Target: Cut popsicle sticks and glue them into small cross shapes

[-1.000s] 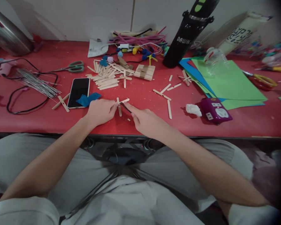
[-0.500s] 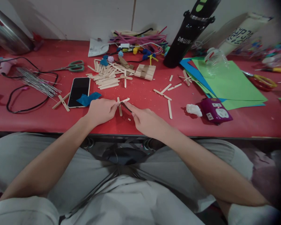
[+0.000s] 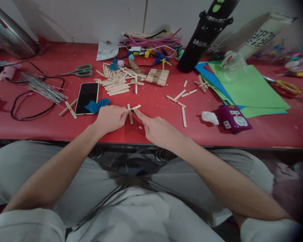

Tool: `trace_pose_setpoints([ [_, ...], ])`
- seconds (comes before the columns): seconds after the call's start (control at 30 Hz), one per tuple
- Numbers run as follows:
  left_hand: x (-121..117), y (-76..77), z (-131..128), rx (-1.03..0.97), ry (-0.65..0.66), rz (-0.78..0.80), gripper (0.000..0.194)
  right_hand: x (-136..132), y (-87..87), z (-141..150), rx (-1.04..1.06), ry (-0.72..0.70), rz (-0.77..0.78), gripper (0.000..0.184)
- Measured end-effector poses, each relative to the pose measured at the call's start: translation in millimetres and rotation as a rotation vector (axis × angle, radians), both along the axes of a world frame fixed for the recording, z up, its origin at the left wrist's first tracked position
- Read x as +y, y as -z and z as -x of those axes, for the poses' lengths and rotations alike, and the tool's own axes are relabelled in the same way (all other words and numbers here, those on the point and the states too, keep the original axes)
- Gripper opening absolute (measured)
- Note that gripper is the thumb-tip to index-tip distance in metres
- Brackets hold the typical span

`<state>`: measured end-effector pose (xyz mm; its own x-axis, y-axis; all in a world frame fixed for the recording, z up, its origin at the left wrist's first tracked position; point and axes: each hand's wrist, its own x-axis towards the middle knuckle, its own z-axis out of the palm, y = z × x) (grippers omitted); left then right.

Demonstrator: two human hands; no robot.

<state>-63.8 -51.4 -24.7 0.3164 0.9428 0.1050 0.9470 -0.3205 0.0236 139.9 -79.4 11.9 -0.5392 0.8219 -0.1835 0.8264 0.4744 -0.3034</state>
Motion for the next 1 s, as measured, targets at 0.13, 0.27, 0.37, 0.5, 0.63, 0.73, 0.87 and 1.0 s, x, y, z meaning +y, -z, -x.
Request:
trace_pose_setpoints([
  [0.13, -0.3, 0.2, -0.1, 0.004, 0.006, -0.007, 0.045, -0.2, 0.7, 0.0, 0.001, -0.017, -0.014, 0.068],
  [0.27, -0.7, -0.6, 0.2, -0.001, -0.002, 0.011, 0.046, -0.2, 2.0, -1.1, 0.012, -0.024, -0.024, 0.068],
  [0.37, -0.5, -0.1, 0.9, -0.006, 0.001, 0.008, 0.046, 0.2, 3.2, -2.1, 0.010, -0.025, -0.025, 0.069],
  [0.5, -0.2, 0.5, 1.2, -0.012, -0.006, 0.004, 0.048, 0.5, 4.3, -4.4, 0.049, -0.021, -0.023, 0.069],
  [0.63, -0.6, -0.8, 0.7, -0.008, -0.018, 0.014, 0.048, -0.2, 3.5, -6.2, 0.111, 0.003, 0.011, 0.065],
  [0.73, -0.8, -1.8, 0.4, -0.007, -0.025, 0.022, 0.050, -0.5, 2.7, -6.0, 0.115, -0.002, 0.007, 0.065],
  [0.87, -0.6, -2.0, 0.3, 0.009, -0.033, 0.034, 0.050, 0.6, 2.7, -4.8, 0.082, 0.001, 0.000, 0.066],
  [1.0, -0.2, -1.1, 0.8, 0.005, -0.026, 0.027, 0.050, 1.2, 3.4, -3.4, 0.052, -0.003, -0.006, 0.067],
])
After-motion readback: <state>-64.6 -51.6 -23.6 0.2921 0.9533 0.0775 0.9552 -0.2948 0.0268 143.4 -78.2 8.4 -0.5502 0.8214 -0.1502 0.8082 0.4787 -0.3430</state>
